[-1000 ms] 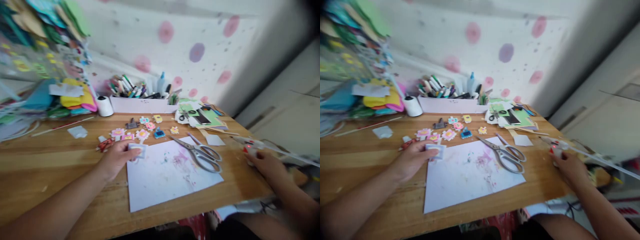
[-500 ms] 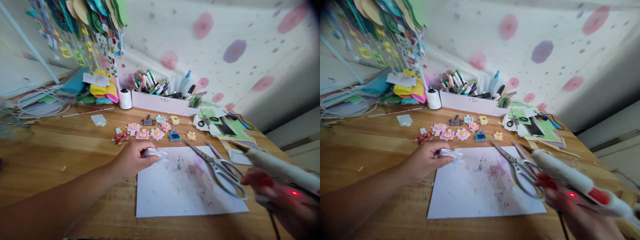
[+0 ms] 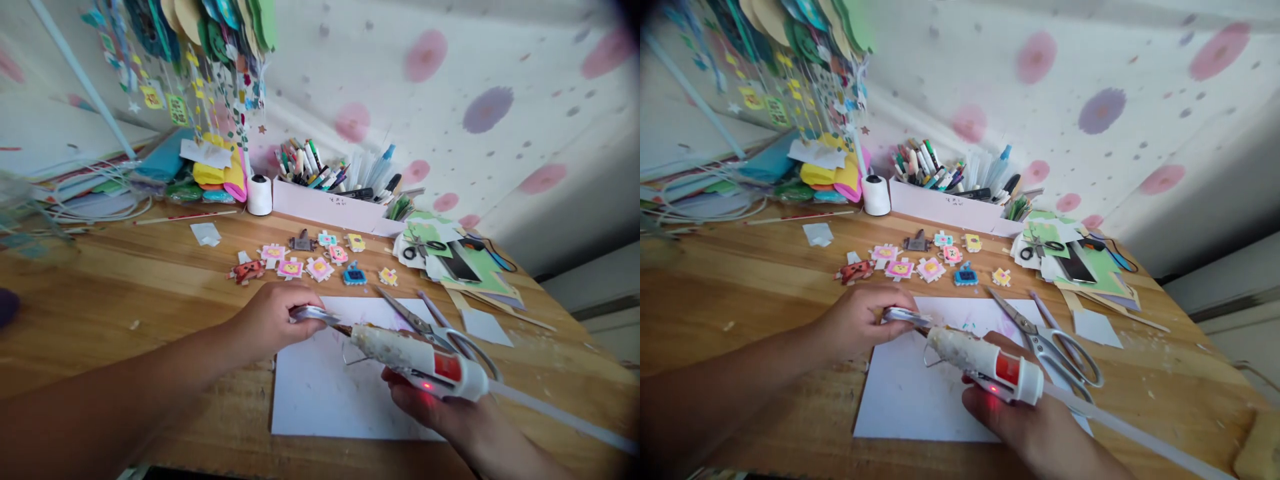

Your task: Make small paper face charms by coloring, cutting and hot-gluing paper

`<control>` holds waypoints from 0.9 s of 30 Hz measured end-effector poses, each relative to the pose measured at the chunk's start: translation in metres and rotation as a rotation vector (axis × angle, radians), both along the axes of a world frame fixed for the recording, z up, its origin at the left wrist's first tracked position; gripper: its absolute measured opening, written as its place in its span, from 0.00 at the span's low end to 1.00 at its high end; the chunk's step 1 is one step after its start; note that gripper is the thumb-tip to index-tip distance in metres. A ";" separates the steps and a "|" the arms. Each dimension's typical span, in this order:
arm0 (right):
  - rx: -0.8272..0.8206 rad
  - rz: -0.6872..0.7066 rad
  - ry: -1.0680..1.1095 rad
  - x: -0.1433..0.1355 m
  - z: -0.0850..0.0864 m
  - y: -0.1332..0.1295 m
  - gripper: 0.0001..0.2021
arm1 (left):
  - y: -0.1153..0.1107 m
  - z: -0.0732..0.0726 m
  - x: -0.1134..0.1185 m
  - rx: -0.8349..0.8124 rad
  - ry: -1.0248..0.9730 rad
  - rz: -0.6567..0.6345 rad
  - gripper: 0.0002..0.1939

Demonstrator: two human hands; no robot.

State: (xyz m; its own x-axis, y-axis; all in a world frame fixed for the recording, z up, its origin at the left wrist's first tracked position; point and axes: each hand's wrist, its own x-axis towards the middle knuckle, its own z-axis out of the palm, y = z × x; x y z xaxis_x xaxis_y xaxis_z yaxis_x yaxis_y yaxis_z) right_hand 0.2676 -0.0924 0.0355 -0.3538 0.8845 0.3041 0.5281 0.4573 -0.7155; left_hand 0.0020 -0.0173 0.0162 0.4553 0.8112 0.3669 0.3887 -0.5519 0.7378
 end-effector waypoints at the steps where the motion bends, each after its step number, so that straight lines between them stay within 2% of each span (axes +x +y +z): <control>1: -0.102 0.005 0.039 -0.003 0.001 0.000 0.06 | 0.000 -0.001 0.000 0.009 -0.001 -0.007 0.04; 3: -0.292 0.008 0.128 -0.006 0.001 0.000 0.04 | 0.001 0.000 -0.001 0.015 -0.001 -0.023 0.04; 8: -0.382 -0.184 0.254 -0.008 -0.006 -0.004 0.06 | 0.001 0.002 -0.002 0.043 0.009 -0.050 0.03; 10: -0.387 -0.172 0.245 -0.007 -0.008 -0.004 0.06 | 0.000 0.002 -0.002 0.060 0.001 -0.063 0.03; 17: -0.140 0.041 0.053 -0.007 0.001 0.002 0.04 | -0.001 0.002 -0.002 0.182 0.000 -0.105 0.03; 22: 0.111 0.059 -0.129 -0.014 0.015 0.004 0.06 | 0.000 0.003 -0.002 0.310 0.028 -0.114 0.04; 27: 0.115 0.083 -0.314 -0.015 0.024 0.003 0.06 | -0.002 0.003 -0.003 0.388 0.047 -0.129 0.05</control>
State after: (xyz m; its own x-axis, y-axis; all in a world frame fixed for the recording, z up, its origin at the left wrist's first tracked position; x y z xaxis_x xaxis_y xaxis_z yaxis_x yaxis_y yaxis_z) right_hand 0.2527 -0.0893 0.0594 -0.5156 0.8149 0.2647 0.6717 0.5763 -0.4655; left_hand -0.0011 -0.0197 0.0192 0.5677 0.5519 0.6108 0.3261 -0.8320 0.4487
